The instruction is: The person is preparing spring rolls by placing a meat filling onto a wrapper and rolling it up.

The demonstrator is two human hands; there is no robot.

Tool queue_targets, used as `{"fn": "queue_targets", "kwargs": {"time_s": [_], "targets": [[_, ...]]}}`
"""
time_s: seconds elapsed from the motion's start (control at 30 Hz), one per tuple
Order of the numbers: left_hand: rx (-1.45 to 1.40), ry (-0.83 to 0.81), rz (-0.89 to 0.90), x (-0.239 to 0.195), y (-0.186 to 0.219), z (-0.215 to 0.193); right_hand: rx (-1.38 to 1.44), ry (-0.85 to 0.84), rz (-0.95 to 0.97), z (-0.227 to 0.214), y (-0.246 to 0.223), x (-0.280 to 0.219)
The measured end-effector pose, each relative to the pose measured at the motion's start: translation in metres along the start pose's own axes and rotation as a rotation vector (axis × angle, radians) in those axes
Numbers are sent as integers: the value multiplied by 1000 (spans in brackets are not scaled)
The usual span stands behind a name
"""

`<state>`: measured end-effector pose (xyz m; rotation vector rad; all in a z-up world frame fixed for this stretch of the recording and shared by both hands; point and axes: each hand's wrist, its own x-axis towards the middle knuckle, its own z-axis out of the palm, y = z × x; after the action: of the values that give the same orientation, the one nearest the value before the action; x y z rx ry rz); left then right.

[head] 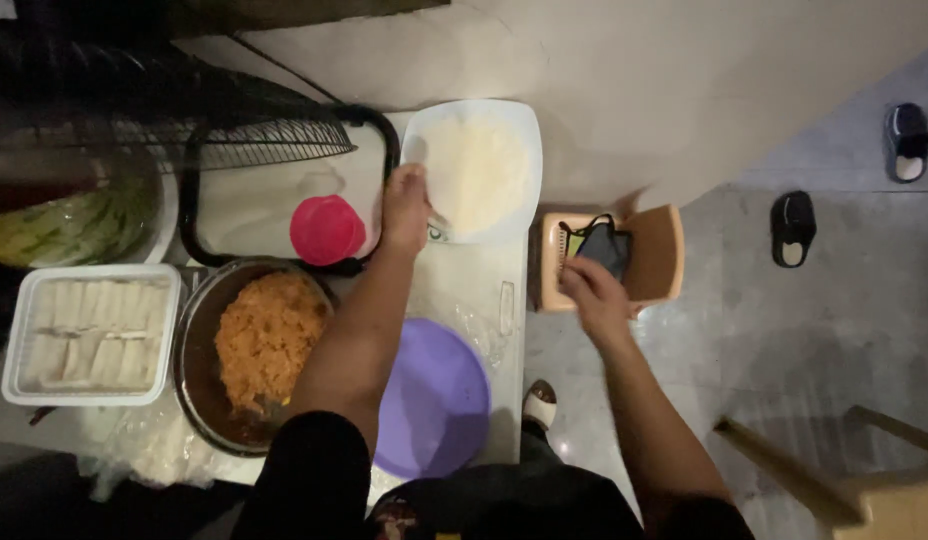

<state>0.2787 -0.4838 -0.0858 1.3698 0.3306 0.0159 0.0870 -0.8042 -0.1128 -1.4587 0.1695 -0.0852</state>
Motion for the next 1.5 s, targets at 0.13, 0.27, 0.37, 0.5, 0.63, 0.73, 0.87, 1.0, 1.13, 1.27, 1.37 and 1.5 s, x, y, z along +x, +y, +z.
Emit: {"fn": "queue_targets", "kwargs": {"time_s": [0.13, 0.27, 0.37, 0.5, 0.63, 0.73, 0.87, 1.0, 1.13, 1.27, 1.37, 1.5], "targets": [[114, -85, 78, -9, -13, 35, -178, -62, -270, 85, -51, 68], [222, -235, 236, -18, -30, 53, -211, -7, -131, 131, -73, 119], [272, -169, 100, -33, -14, 68, -319, 35, -193, 134, -43, 132], [353, -175, 203, -27, -18, 64, -348, 76, -171, 124, -32, 136], [206, -28, 129, 3, -44, 48, -444, 133, -161, 113, -36, 135], [-120, 79, 19, 30, -53, 38, -495, 118, -204, 109, -37, 139], [-317, 184, -84, 32, -31, 27, -528, 125, -184, 105, -45, 139], [-442, 152, -105, 39, -31, 3, -578, 123, -201, 88, -77, 127], [-707, 40, -161, 47, -32, -14, -910, 104, -329, 85, -96, 119], [-790, -78, -39, 24, -20, -16, -1029, -77, -850, 121, -90, 112], [-684, 126, -59, -1, 6, -13, -1152, -232, -824, 142, -75, 108], [-746, -62, 186, -27, -18, -45, -1181, -250, -767, 148, -70, 102]]}}
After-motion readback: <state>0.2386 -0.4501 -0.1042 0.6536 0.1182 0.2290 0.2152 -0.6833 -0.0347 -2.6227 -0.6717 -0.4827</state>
